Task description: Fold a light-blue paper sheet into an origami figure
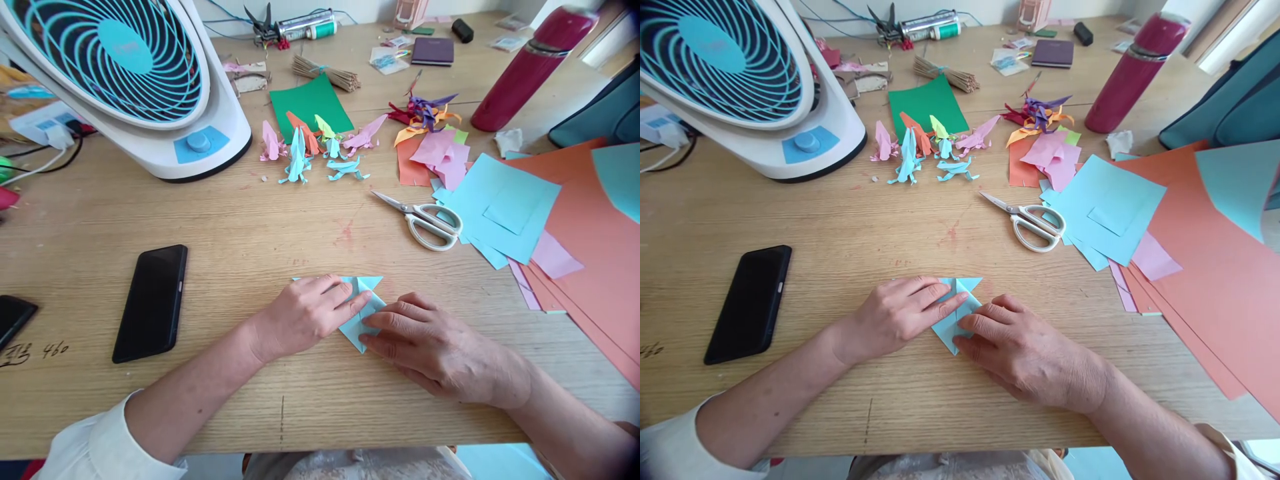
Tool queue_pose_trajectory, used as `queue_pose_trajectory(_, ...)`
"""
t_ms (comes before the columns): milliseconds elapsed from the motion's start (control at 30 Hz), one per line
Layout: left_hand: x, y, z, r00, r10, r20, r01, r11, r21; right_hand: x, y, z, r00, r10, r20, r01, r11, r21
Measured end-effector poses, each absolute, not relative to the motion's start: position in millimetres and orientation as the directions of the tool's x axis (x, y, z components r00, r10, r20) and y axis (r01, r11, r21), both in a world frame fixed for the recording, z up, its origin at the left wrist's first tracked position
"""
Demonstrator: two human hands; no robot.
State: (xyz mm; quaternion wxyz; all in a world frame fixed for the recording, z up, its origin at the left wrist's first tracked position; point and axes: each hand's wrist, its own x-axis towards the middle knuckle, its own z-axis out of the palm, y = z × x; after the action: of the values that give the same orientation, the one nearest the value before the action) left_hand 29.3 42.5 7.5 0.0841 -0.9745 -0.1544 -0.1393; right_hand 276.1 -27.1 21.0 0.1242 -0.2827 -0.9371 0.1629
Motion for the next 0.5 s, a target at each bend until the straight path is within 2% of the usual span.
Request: queue_pose_trajectory(500, 32.0, 41.5, 9.3, 0.926, 0.257, 0.278, 0.315, -0.931, -0.187, 278.1, -25.5, 23.2, -0.821, 0.556, 0.129, 0.484, 0.797, -0.361)
